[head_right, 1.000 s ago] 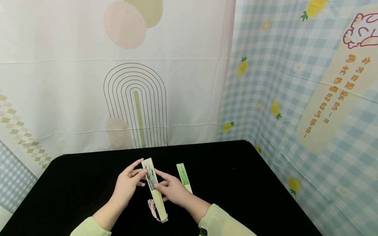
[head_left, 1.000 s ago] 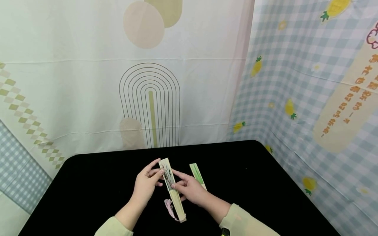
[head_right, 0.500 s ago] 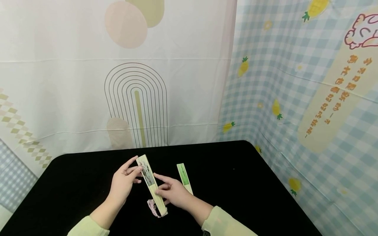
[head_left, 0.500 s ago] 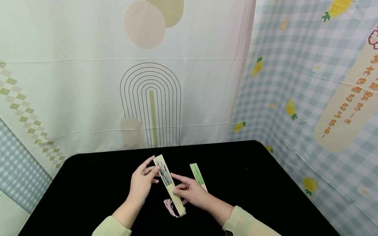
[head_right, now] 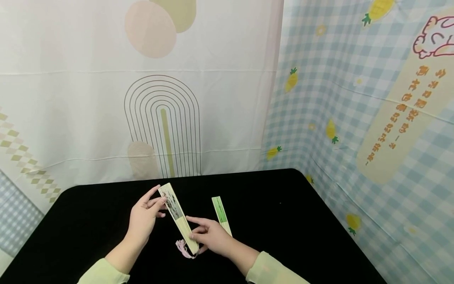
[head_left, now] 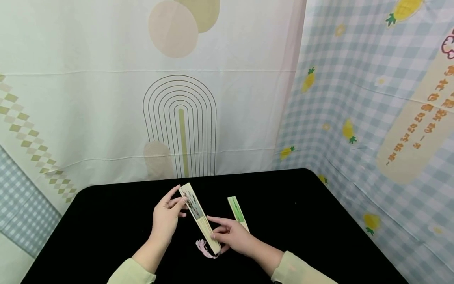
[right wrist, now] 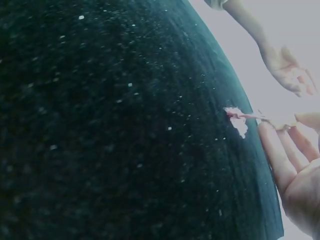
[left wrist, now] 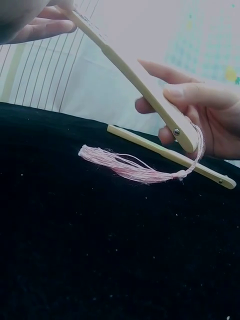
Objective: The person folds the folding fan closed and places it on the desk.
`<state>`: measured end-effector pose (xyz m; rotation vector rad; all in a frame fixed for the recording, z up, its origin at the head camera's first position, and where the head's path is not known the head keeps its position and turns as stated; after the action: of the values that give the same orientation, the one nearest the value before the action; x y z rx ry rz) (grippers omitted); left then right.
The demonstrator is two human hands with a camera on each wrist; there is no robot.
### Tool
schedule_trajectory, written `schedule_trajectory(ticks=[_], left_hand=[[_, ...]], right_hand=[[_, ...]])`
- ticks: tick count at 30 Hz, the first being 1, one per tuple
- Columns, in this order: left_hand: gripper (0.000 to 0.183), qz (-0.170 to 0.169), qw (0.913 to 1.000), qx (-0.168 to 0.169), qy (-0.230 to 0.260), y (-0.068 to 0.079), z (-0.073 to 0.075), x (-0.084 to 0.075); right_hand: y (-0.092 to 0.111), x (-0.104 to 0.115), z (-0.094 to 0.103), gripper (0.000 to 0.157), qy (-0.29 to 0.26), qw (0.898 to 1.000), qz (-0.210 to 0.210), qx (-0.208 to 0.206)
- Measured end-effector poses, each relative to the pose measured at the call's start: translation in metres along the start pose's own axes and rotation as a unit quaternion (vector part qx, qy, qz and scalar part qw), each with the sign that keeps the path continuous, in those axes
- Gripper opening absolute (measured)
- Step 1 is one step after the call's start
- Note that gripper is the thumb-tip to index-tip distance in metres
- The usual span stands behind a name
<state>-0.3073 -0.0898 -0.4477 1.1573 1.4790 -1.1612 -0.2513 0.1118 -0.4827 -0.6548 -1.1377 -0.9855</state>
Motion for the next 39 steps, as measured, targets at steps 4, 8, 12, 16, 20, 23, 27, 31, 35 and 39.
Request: schedule_trajectory(ticks=[4, 8, 12, 16, 20, 23, 27, 31, 35, 39], left_hand=[[0.049, -0.003, 1.0, -0.002, 0.004, -0.001, 0.001, 0.0], [0.05, -0.002, 1.0, -0.005, 0.004, -0.001, 0.002, 0.0], [0.051, 0.004, 1.0, -0.006, 0.007, 0.0, 0.001, -0.002], [0.05, 0.005, 0.9999, -0.006, 0.007, 0.0, 0.001, -0.002], [0.05, -0.002, 1.0, -0.008, 0.002, -0.001, 0.001, 0.002], [0.05, -0.003, 1.0, -0.008, 0.003, -0.001, 0.001, 0.002], [0.049, 0.003, 1.0, -0.008, 0.005, -0.001, 0.0, 0.002], [0.049, 0.009, 0.9999, -0.004, 0.004, -0.002, 0.0, 0.004], [0.051, 0.018, 0.9998, 0.004, 0.004, -0.003, 0.0, 0.007], [0.053, 0.037, 0.9992, 0.018, 0.003, -0.004, 0.0, 0.012]], right_hand=[[0.002, -0.003, 0.0, 0.052, 0.002, 1.0, -0.002, 0.0], [0.002, -0.005, 0.001, 0.049, -0.001, 1.0, 0.0, -0.006], [0.002, -0.007, 0.002, 0.046, -0.004, 1.0, -0.003, -0.011], [0.002, -0.008, 0.002, 0.045, -0.008, 1.0, -0.011, -0.013], [0.003, -0.008, 0.002, 0.046, -0.015, 1.0, -0.016, -0.012], [0.003, -0.008, 0.001, 0.046, -0.015, 1.0, -0.014, -0.014], [0.002, -0.008, 0.001, 0.046, -0.01, 1.0, -0.01, -0.013], [0.002, -0.01, 0.0, 0.047, -0.009, 1.0, -0.008, -0.013], [0.001, -0.011, 0.0, 0.047, -0.016, 1.0, -0.007, -0.01], [0.002, -0.011, -0.001, 0.048, -0.023, 1.0, -0.01, -0.004]])
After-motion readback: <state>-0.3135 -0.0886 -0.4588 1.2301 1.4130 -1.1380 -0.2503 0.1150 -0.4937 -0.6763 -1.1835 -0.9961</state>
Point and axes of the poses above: each hand's wrist, its own y-axis away from the middle knuckle, its own z-axis out of the back of the hand, x = y × z, the point moved 8 cm from there along -y, towards the middle knuckle, and after that the axes turned 9 degrees about y, right-handed, at the moved point
